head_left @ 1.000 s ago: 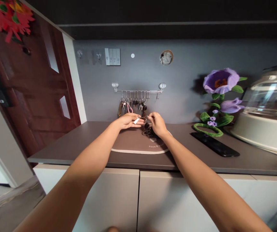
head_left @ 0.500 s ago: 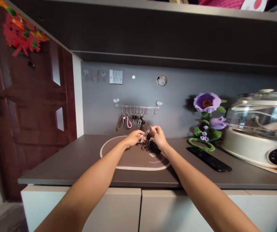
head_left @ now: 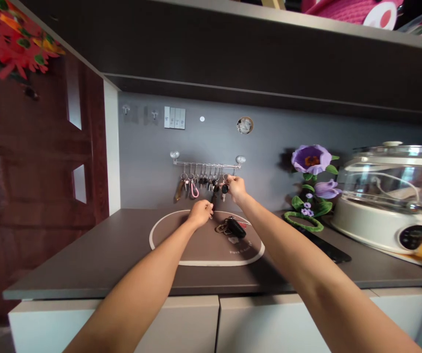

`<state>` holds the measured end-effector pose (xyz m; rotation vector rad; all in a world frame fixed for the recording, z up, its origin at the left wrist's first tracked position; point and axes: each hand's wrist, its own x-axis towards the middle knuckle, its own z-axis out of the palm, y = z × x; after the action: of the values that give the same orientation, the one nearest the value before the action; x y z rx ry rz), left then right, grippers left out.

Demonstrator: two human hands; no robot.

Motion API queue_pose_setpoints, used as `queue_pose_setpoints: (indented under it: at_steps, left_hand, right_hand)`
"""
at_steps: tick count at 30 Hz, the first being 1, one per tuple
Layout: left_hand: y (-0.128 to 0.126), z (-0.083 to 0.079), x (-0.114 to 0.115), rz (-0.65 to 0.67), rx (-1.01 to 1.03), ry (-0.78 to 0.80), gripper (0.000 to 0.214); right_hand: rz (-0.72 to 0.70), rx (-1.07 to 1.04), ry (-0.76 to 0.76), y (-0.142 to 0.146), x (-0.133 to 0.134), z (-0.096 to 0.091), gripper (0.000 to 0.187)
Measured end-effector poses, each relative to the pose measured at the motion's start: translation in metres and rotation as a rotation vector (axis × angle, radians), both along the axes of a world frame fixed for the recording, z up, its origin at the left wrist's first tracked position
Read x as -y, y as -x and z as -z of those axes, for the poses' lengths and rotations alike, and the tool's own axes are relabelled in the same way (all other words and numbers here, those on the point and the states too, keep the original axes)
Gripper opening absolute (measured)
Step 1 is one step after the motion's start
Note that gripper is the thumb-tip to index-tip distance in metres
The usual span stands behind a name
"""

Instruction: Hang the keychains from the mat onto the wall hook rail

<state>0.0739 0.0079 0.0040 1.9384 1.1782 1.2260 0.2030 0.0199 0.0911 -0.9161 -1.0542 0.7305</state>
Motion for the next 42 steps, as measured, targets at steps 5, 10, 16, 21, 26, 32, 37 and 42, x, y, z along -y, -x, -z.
queue_pose_setpoints:
  at_steps: [5,10,16,21,26,32,37,42]
  left_hand:
    - [0.000,0.000,-0.001,-0.021,-0.020,-0.016,0.019]
    - [0.001,-0.001,-0.001,-0.037,-0.056,-0.031,0.020]
    - [0.001,-0.005,0.003,-0.023,-0.033,-0.018,0.019]
    - [0.001,-0.004,0.001,-0.022,-0.038,-0.011,0.019]
    - [0.002,-0.001,-0.006,-0.035,-0.057,-0.053,0.019]
    - [0.001,-0.006,0.003,0.016,-0.016,-0.018,0.012]
    - [-0.001,-0.010,0.013,0.076,-0.050,-0.067,0.010]
    - [-0.003,-0.009,0.020,0.111,-0.118,-0.161,0.015]
  right_hand:
    - [0.177,0.058,0.027,0.009,-0.024,-0.006,0.020]
    - [0.356,0.172,0.066,0.011,-0.040,-0.007,0.025]
    - [0.439,0.267,0.085,0.011,-0.042,-0.003,0.028]
    - [0.433,0.269,0.064,0.010,-0.040,0.003,0.025]
    - [0.365,0.240,0.035,0.007,-0.037,0.009,0.020]
    - [0.188,0.171,0.036,0.002,-0.037,0.011,0.005]
    - [0.051,0.089,0.050,-0.006,-0.022,0.015,0.011]
    - [-0.006,0.106,0.076,-0.016,0.006,0.028,0.014]
